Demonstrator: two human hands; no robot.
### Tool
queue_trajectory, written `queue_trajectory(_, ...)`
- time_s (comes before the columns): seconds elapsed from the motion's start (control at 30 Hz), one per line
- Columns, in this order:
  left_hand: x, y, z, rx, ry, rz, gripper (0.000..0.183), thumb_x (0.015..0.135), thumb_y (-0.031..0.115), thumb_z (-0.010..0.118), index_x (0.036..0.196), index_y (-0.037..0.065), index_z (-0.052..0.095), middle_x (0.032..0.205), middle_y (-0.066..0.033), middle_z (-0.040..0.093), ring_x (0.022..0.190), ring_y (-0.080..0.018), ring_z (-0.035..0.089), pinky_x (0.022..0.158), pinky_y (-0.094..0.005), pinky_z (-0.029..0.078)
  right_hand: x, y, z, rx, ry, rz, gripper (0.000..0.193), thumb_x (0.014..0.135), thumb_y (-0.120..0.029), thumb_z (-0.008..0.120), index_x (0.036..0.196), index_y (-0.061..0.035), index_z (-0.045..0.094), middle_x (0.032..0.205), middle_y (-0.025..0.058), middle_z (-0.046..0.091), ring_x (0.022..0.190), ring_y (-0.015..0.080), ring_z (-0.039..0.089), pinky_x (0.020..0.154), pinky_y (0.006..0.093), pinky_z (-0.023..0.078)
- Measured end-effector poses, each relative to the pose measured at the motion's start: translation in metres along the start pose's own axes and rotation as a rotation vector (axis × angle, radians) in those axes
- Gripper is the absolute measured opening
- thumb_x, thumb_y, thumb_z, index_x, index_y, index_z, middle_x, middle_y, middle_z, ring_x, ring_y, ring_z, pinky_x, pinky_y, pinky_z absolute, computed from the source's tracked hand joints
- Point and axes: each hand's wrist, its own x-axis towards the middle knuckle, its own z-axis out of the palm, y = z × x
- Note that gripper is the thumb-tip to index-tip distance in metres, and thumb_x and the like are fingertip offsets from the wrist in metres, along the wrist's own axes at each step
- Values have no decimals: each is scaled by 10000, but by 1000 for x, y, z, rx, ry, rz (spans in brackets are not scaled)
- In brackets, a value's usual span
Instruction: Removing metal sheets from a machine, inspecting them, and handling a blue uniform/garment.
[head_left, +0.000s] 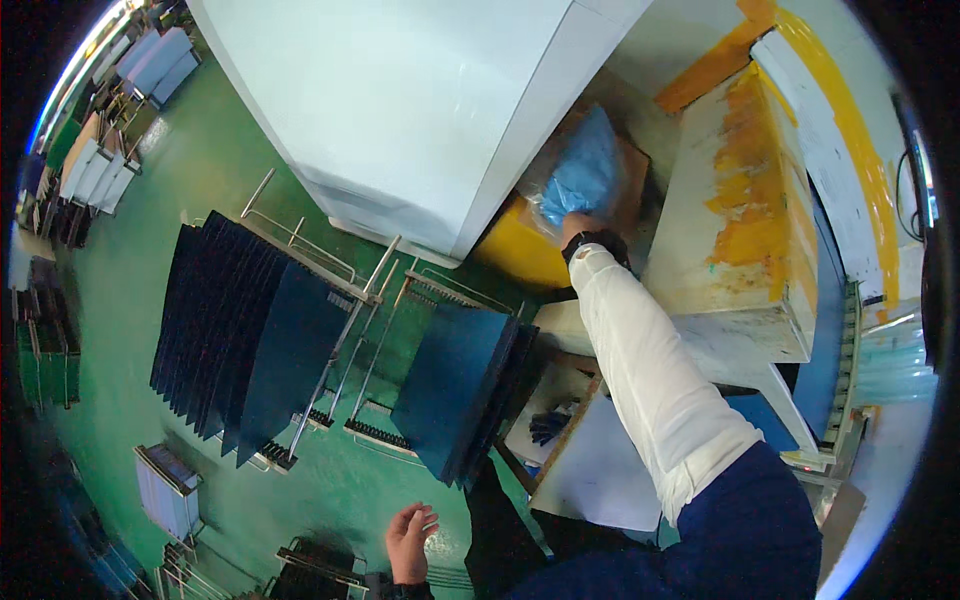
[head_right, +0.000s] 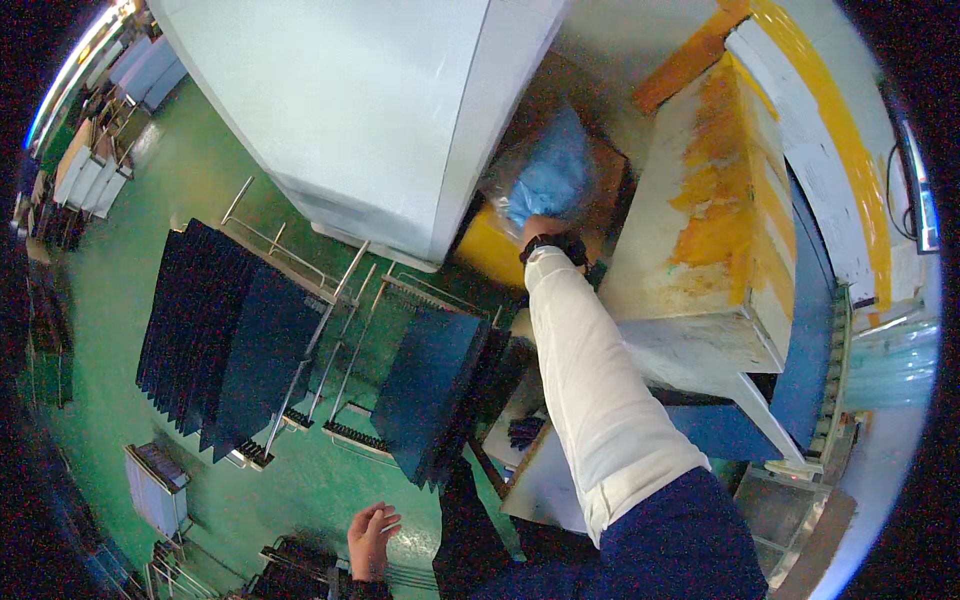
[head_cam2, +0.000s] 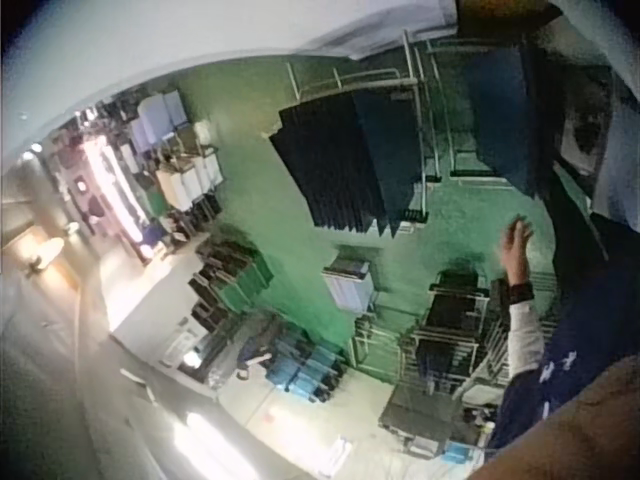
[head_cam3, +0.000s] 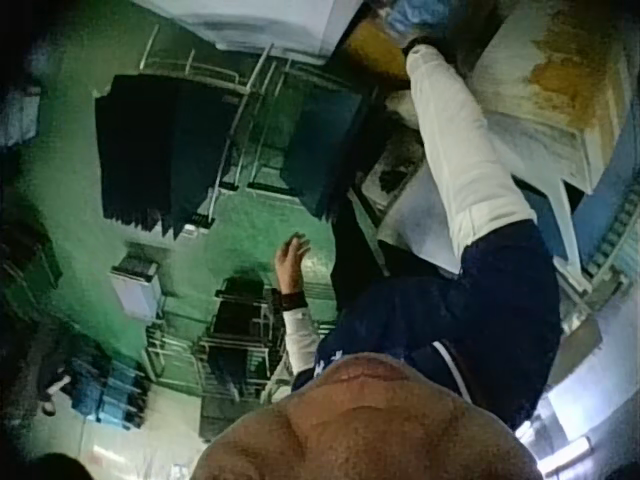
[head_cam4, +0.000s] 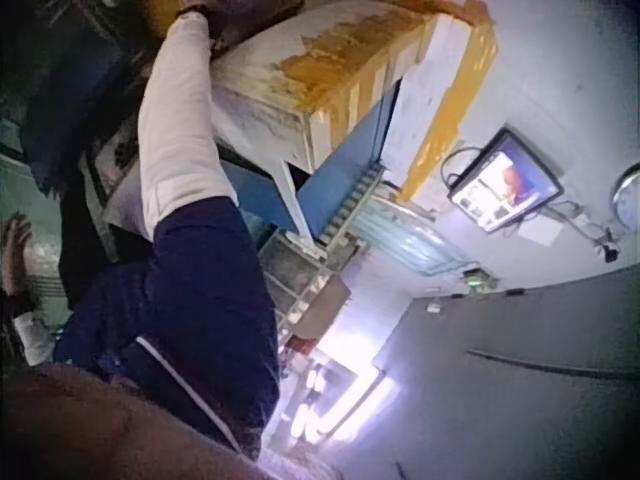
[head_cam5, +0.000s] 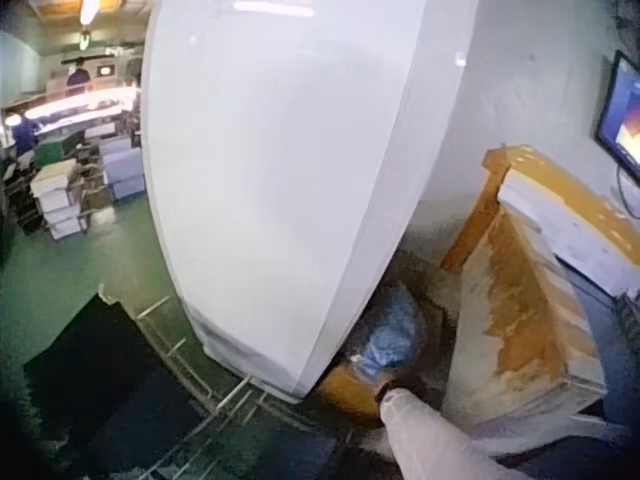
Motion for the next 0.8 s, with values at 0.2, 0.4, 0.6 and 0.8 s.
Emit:
queue_trajectory(0.2, 16, 22, 66, 105, -259, 75, 351, 984, 199, 599, 1230, -48, 560, 1136, -161, 649, 1006, -244, 658, 841, -359, 542, 14, 25, 45, 1839, 743, -51, 97, 879, -141, 609, 790, -102, 609, 723, 67, 621, 694, 215, 641, 633, 374, 527)
queue_trajectory(0.4, 24, 40, 92, 165, -344, 80, 487, 980, 323, 607, 1305, -29, 525, 1185, -150, 629, 1071, -251, 632, 909, -386, 521, -230, -19, 48, 2372, 173, -14, 192, 902, -153, 646, 781, -116, 502, 695, 32, 546, 623, 154, 569, 628, 321, 506)
queue_trajectory(0.6, -9, 61, 155, -63, -718, 217, 865, 878, 323, 738, 1528, 58, 232, 1403, -164, 443, 1253, -265, 513, 975, -416, 491, -398, 29, 86, 2302, -208, -96, 113, 929, -193, 635, 874, -94, 628, 826, -33, 600, 742, 87, 570, 702, 270, 473)
queue_trajectory(0.8, -60, 18, 179, 271, -651, 214, 762, 883, 85, 698, 1516, 52, 275, 1309, -124, 518, 1151, -222, 555, 938, -344, 488, -466, 86, 150, 2357, -400, -108, 222, 962, -257, 609, 818, -88, 590, 716, -12, 557, 623, 103, 543, 604, 249, 448)
